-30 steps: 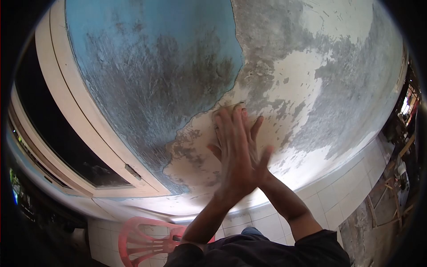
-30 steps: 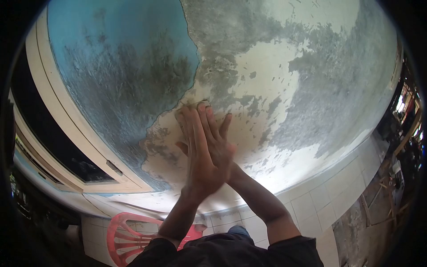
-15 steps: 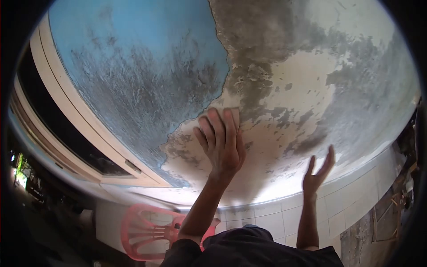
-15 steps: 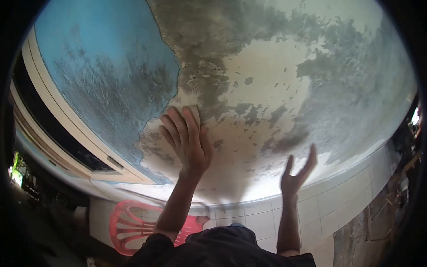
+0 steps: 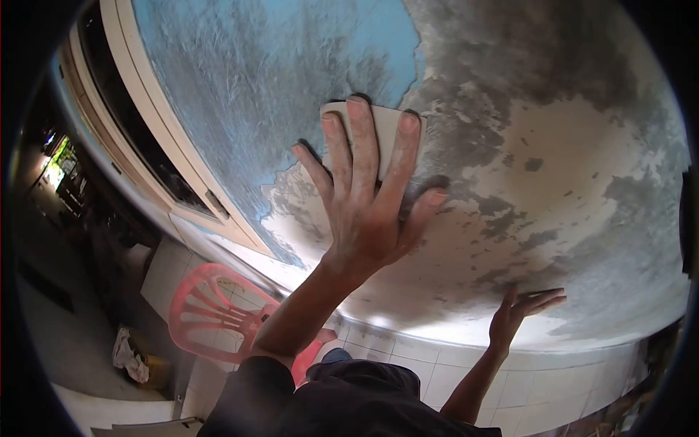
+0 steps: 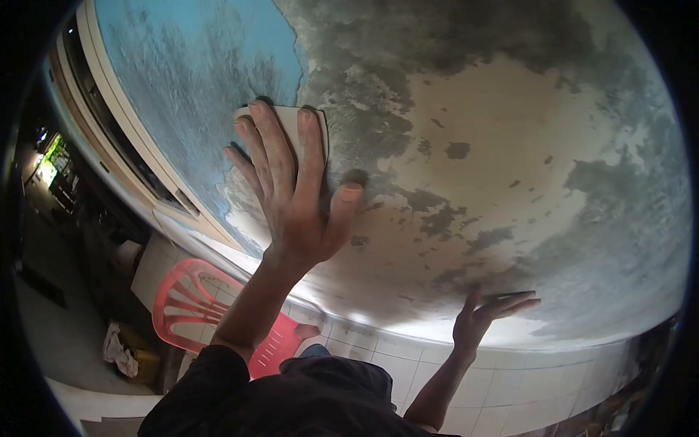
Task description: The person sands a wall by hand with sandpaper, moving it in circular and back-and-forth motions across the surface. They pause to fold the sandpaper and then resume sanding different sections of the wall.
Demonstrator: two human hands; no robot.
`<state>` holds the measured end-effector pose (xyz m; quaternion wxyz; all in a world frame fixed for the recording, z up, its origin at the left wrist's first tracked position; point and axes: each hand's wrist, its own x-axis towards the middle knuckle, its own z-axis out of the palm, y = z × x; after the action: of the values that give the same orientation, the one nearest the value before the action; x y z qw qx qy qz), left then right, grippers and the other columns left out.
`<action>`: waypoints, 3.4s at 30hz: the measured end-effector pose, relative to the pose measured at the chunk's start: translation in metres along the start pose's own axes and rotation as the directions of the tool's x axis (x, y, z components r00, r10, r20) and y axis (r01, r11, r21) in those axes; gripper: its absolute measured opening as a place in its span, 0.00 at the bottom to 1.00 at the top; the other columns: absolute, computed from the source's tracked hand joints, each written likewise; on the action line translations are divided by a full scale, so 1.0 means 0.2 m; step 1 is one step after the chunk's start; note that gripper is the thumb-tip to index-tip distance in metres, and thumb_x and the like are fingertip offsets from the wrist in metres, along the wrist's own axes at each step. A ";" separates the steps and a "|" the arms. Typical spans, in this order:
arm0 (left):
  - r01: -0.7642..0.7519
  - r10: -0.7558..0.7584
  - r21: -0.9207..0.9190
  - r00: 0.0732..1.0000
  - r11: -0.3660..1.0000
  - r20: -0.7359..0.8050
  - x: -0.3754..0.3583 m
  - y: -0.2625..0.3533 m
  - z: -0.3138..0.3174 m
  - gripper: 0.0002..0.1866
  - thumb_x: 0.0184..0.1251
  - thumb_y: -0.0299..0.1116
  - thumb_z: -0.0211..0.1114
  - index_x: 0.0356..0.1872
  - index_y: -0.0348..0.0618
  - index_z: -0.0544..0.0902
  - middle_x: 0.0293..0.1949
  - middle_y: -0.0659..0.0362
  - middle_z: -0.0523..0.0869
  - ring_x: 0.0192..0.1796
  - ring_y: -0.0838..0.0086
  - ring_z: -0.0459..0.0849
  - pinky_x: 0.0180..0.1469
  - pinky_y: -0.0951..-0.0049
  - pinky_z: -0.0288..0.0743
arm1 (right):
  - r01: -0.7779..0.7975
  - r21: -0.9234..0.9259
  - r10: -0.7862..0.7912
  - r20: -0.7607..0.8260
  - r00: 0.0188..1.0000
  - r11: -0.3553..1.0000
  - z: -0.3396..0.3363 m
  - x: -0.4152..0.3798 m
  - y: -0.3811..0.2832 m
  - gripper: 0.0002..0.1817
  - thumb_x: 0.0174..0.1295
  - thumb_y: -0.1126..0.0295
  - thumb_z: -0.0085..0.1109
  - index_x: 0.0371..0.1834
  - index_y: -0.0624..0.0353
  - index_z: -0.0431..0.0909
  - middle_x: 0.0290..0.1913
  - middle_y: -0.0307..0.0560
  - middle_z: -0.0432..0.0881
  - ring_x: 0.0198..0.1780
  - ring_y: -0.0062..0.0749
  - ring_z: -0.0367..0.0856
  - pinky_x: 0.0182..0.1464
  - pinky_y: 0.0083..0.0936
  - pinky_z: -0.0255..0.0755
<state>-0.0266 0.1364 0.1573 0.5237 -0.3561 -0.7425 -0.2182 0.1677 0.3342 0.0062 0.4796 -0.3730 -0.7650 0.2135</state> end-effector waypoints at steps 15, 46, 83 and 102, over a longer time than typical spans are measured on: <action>0.072 -0.072 -0.002 0.997 0.997 -0.017 -0.09 0.07 0.04 0.41 0.69 0.62 0.33 0.71 0.38 0.56 0.70 0.29 0.41 0.72 0.33 0.33 0.62 0.28 0.20 | -0.311 -0.020 0.247 0.658 0.711 0.950 -0.01 0.00 0.30 0.55 0.66 0.41 0.41 0.67 0.68 0.11 0.68 0.72 0.09 0.75 0.56 0.22 0.73 0.40 0.32; 0.083 -0.081 0.053 0.996 0.995 -0.048 0.10 0.03 -0.03 0.32 0.71 0.46 0.42 0.69 0.34 0.58 0.71 0.30 0.42 0.73 0.34 0.34 0.62 0.29 0.18 | -0.097 -0.012 0.097 0.207 0.973 0.995 0.01 -0.01 0.03 0.53 0.66 0.38 0.37 0.69 0.59 0.12 0.70 0.69 0.12 0.73 0.61 0.30 0.70 0.45 0.44; 0.035 -0.057 -0.217 0.994 0.975 -0.097 -0.10 0.10 0.05 0.25 0.64 0.36 0.59 0.63 0.43 0.71 0.69 0.56 0.65 0.73 0.61 0.56 0.63 0.26 0.20 | -0.058 -0.125 0.067 0.070 0.995 0.990 -0.03 0.01 -0.07 0.52 0.66 0.40 0.40 0.70 0.57 0.13 0.70 0.66 0.09 0.73 0.61 0.11 0.72 0.55 0.27; 0.085 -0.093 -0.206 0.995 0.975 -0.027 -0.01 0.15 -0.06 0.30 0.62 0.34 0.58 0.67 0.40 0.65 0.71 0.53 0.61 0.74 0.58 0.54 0.62 0.25 0.21 | -0.067 -0.136 0.083 0.118 0.989 0.988 -0.02 0.02 -0.05 0.52 0.66 0.39 0.37 0.70 0.57 0.13 0.70 0.66 0.09 0.72 0.61 0.11 0.72 0.54 0.27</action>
<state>0.0043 0.1472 0.1586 0.4874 -0.3704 -0.7217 -0.3230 0.1667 0.3307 0.0167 0.3973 -0.4184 -0.7910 0.2034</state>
